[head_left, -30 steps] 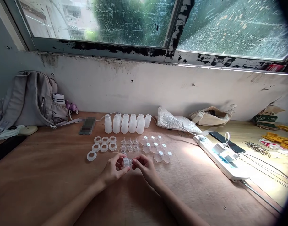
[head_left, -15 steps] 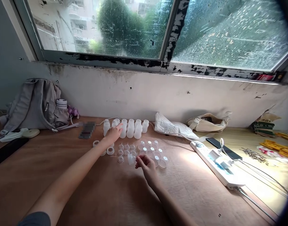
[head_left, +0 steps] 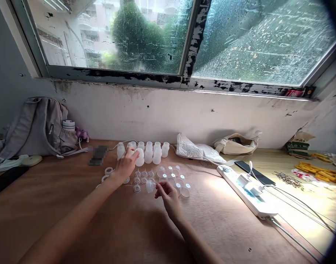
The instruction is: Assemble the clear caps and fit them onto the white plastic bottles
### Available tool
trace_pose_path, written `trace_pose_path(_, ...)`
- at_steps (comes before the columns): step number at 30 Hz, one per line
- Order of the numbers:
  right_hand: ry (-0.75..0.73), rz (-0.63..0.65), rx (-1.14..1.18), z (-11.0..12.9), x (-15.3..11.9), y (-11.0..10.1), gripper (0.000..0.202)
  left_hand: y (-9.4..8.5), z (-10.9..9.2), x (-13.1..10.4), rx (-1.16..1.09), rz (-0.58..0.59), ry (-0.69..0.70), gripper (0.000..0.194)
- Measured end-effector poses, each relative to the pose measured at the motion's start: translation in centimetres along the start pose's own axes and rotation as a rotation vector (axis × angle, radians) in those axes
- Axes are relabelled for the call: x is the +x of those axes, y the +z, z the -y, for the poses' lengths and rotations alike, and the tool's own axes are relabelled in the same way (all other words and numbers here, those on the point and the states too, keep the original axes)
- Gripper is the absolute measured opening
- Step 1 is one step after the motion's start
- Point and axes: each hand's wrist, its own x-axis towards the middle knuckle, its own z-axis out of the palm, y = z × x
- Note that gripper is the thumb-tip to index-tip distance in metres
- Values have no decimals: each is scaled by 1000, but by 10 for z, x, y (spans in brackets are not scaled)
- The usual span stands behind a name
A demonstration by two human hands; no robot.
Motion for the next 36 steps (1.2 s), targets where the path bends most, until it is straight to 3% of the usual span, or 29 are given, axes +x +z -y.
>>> trace_pose_path(2,-2,-15,-5,1,0,-1,20,-16,3,-20,-81,-43,59,24)
trace_pose_path(5,2,-29,4,0,1,-2,20,-31,12,-55,-222,39,114,22)
trace_pose_path(9,6,-29,8,-2,1,-1,22,-33,26,-94,-277,151,148,21)
trace_pose_path(12,-3,-33,-25,-3,1,0,23,-29,33,-109,-337,179,167,21)
trace_pose_path(16,3,-27,-30,-5,1,0,22,-12,33,-117,-453,196,121,16)
trace_pose_path(19,34,-6,24,-5,0,1,22,10,30,-120,-593,202,22,42)
trace_pose_path(23,57,39,93,-4,-1,2,21,31,21,-113,-776,114,-59,62)
trace_pose_path(29,29,16,81,-1,-2,1,17,26,10,-98,-627,122,69,54)
trace_pose_path(36,38,66,11,-1,-4,7,18,27,17,-109,-598,130,124,45)
